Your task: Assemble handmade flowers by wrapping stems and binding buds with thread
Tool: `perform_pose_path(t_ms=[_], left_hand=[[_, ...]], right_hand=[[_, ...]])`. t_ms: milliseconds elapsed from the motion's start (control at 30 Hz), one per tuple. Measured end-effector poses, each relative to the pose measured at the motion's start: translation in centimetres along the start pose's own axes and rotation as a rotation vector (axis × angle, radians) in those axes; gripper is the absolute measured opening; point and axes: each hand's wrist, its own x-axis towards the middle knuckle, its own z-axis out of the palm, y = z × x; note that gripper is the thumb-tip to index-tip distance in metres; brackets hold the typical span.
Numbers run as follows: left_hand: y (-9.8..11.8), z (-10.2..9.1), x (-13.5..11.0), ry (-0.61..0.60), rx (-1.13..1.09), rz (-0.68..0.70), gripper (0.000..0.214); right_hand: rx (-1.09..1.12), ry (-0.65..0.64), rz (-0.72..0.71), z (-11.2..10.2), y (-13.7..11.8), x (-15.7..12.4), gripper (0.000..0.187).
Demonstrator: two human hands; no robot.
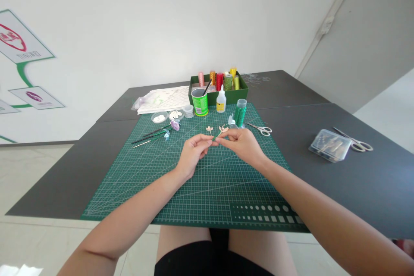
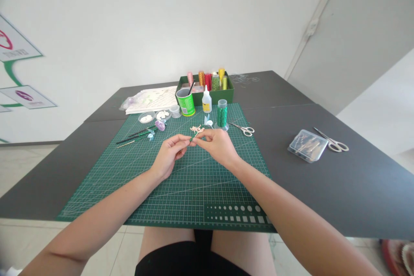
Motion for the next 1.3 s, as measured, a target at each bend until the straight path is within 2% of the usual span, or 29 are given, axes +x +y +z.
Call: perform_pose_path(t_ms=[267,667,933,1167,1300], left_hand=[[0.0,0.1,-0.2,-0.011,0.032,0.061,0.024],[-0.1,-0.1,0.0,-0.009,0.013,0.073,0.021],[0.0,0.1,-0.1,0.005,0.015,0.069,0.027],[0.2,-0.4,0.4,0.068,-0.024,0.022,0.02],[0.5,-0.9,0.8,0.018,-0.123,-0.043,0.026]], right_hand=[[0.052,0.062,0.013,0.5,-0.2,-0.3,0.025],[0.049,0.083,-0.017,0.7,-0.2,-0.5,0.026],[0.053,0.093,-0.012,0.8,-0.3,-0.6,0.024],[0.048,-0.027,-0.048,-0.2,0.0,0.0,0.026],[0.163,-0.115,0.001,-1.0,0.9,0.9,0.035]])
